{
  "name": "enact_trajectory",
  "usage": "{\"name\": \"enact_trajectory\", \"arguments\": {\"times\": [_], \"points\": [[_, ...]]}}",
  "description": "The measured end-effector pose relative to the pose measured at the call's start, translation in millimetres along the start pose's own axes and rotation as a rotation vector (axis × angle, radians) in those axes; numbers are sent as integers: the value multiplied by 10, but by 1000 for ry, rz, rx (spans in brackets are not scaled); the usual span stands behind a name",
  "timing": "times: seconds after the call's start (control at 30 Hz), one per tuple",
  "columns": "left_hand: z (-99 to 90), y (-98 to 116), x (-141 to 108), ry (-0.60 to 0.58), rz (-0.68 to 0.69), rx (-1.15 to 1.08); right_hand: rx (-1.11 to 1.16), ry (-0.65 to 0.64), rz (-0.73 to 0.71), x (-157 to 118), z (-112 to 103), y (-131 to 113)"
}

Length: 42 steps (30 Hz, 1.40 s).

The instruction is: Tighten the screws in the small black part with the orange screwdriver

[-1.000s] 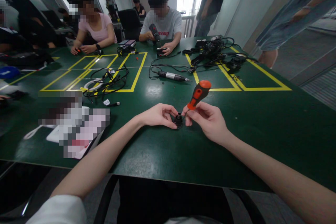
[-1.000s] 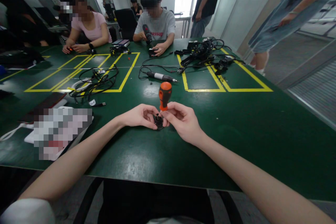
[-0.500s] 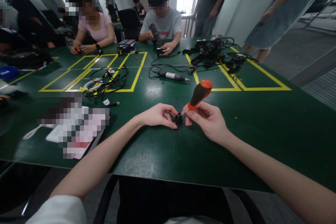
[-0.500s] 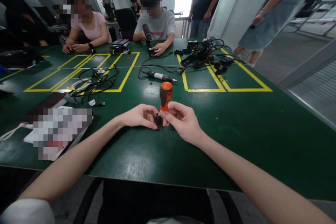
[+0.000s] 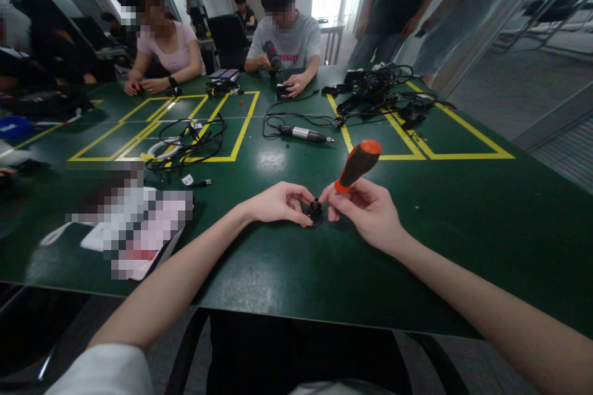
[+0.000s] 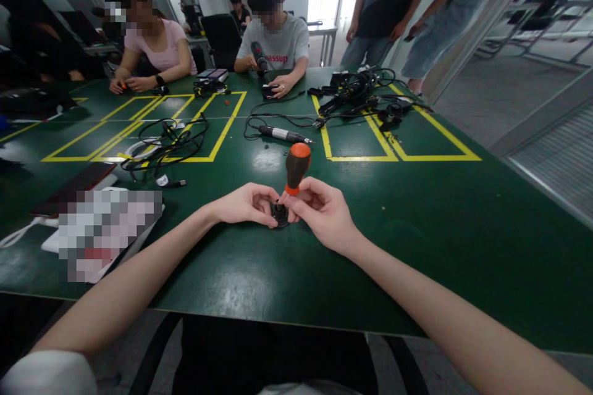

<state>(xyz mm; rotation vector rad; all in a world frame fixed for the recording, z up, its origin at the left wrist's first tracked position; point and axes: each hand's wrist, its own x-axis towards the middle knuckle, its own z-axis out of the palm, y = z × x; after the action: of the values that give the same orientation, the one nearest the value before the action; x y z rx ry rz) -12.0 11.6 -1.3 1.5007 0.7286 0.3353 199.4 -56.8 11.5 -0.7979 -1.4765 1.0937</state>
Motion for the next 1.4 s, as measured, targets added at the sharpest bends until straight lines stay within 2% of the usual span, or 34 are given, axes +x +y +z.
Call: {"name": "enact_trajectory", "arguments": {"times": [0.23, 0.43, 0.73, 0.9, 1.13, 1.4], "points": [[-4, -17, 1, -4, 10, 3, -17, -20, 1, 9, -16, -14], [0, 3, -1, 3, 13, 8, 0, 24, -14, -17, -12, 4], [17, 19, 0, 11, 23, 4, -113, 61, -33, 15, -15, -57], [12, 14, -1, 9, 12, 3, -79, 93, -23, 14, -24, -37], [15, 1, 2, -2, 23, -8, -20, -2, -24, -8, -9, -8], [8, 2, 1, -2, 15, 7, -89, 28, -12, -5, -12, -65]]}}
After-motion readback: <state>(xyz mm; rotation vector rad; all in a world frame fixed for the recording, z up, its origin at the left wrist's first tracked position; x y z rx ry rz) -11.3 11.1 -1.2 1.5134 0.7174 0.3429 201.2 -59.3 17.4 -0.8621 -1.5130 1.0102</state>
